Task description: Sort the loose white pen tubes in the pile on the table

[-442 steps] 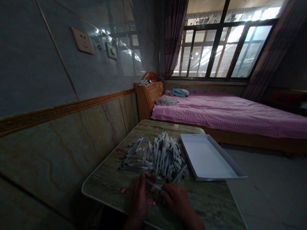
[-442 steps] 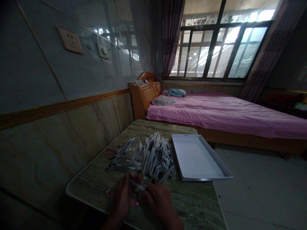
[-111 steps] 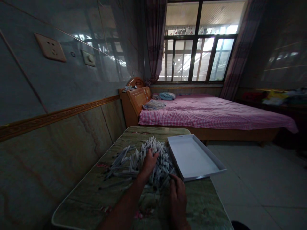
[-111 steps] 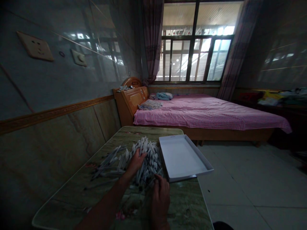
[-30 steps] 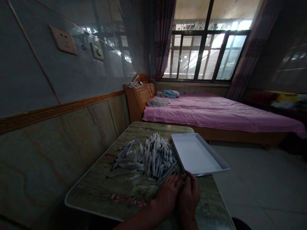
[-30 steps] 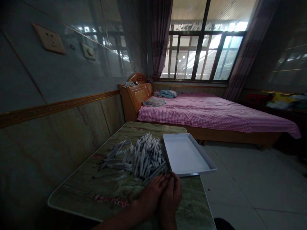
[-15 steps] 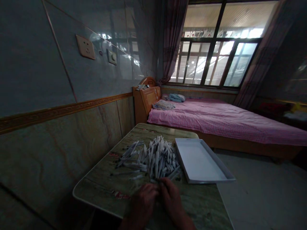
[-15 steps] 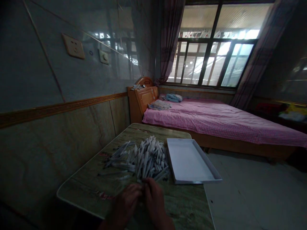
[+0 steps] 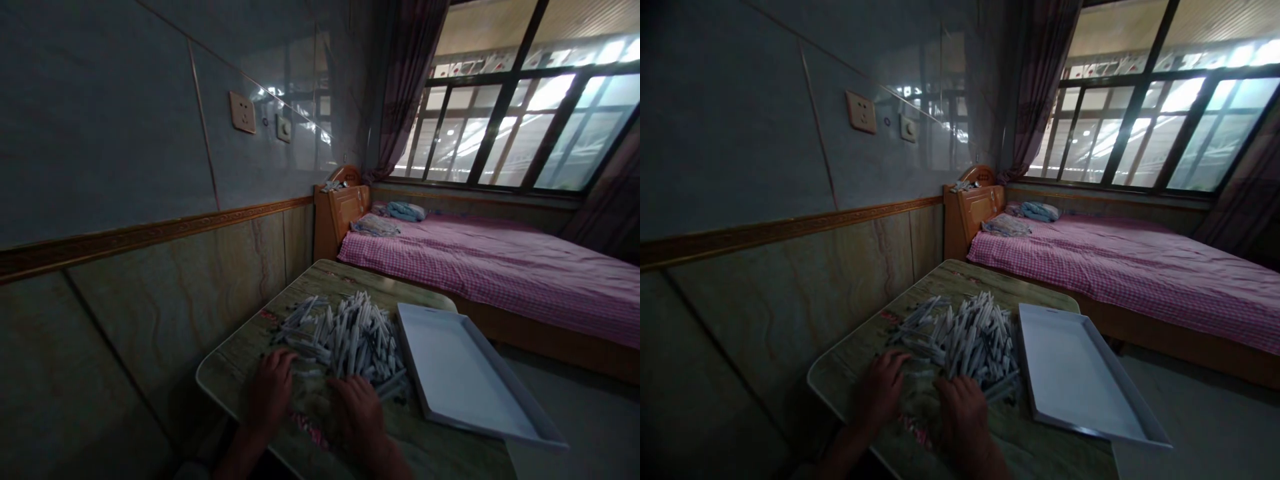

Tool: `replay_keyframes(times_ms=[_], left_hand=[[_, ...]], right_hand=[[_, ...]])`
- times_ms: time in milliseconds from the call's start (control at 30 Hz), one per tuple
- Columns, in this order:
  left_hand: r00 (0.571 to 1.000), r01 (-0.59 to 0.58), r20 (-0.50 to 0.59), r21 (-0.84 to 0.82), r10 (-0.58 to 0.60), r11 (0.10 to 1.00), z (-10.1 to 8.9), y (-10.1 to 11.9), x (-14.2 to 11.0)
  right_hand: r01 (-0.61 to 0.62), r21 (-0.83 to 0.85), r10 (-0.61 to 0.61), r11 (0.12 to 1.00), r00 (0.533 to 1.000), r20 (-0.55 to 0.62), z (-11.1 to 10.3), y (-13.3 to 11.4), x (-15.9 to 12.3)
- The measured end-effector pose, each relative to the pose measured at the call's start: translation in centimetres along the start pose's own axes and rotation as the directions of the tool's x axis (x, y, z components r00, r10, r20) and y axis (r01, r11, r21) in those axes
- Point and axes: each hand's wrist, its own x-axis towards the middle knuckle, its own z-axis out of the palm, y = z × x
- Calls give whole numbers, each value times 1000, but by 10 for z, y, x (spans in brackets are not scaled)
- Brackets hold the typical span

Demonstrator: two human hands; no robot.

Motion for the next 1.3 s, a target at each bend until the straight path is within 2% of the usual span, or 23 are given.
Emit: replay_keyframes(times_ms=[200, 333, 433, 533, 633, 700, 800, 867, 1067, 1300], left_hand=[[997, -33, 79, 145, 21, 989, -3, 4, 10], [994, -38, 103, 156, 22, 987, -4, 3, 14], [996, -72, 60, 134, 64, 988, -2, 0, 14], [988, -143, -57, 57, 146, 988, 1, -1, 12], [947, -273, -191, -49, 260, 961, 7, 5, 7], [905, -386, -236, -103, 354, 917, 13, 14, 2], [841, -530, -230, -170, 489, 831, 23, 30, -3], [808, -585, -224, -206, 545, 784, 30, 39, -4], [777, -624, -242, -182, 581, 760, 44, 43, 0], [741, -661, -210, -58, 638, 748, 44, 41, 7]], right_hand=[[-64, -8, 64, 998, 997, -39, -6, 6, -5], [-69, -35, 67, 997, 995, -69, -4, 10, -5], [-74, -16, 73, 997, 995, -70, -1, 13, -7], [-120, 20, 121, 993, 985, -124, 0, 17, -10], [-187, 28, 189, 982, 962, -199, -1, 23, -12], [-238, 18, 236, 971, 946, -222, -3, 26, -12], [-317, 9, 313, 948, 930, -191, -8, 28, -11], [-349, 19, 348, 937, 926, -145, -12, 29, -11], [-364, 22, 365, 931, 929, -67, -17, 34, -13], [-387, -19, 387, 922, 922, 29, -12, 40, -15]])
